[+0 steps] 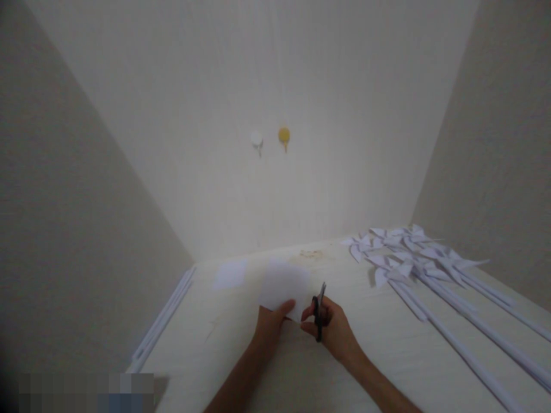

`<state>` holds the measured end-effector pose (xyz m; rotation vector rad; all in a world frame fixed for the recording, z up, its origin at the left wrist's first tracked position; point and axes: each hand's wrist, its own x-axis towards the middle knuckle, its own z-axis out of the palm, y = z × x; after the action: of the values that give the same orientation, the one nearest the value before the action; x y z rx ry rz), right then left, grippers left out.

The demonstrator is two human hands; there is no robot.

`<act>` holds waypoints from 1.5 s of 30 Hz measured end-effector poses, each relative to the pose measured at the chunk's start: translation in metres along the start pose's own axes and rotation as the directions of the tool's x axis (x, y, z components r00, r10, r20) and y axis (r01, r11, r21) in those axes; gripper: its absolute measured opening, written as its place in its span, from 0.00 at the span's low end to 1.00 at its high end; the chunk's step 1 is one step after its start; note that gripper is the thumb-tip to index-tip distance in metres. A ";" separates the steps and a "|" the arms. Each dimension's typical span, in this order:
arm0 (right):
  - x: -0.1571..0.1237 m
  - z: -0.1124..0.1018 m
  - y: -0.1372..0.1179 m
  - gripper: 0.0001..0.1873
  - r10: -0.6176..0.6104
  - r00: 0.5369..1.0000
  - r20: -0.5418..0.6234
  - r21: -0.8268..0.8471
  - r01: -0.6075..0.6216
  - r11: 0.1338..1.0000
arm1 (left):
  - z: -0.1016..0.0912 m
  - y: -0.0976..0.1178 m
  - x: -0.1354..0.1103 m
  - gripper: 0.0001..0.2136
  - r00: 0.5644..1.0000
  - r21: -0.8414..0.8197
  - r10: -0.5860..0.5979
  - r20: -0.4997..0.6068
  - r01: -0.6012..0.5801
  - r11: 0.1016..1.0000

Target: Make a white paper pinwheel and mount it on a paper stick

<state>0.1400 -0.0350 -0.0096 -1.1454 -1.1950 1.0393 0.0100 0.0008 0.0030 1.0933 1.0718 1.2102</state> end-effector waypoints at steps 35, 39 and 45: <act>-0.001 0.003 -0.002 0.12 -0.008 0.993 -0.116 0.014 0.010 1.000 | 0.003 0.001 -0.002 0.11 1.000 0.052 -0.024 0.002 0.024 0.998; -0.001 0.003 -0.001 0.11 -0.042 0.991 -0.125 -0.027 0.039 0.999 | 0.004 0.001 -0.003 0.10 0.999 0.044 -0.037 -0.011 0.037 0.998; -0.001 0.004 -0.001 0.11 -0.035 0.994 -0.105 -0.031 0.032 0.999 | 0.005 0.003 -0.002 0.10 0.999 0.042 -0.044 -0.032 0.046 0.998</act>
<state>0.1361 -0.0362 -0.0092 -1.1845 -1.1451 0.9266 0.0139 -0.0010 0.0067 1.0806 1.1444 1.1765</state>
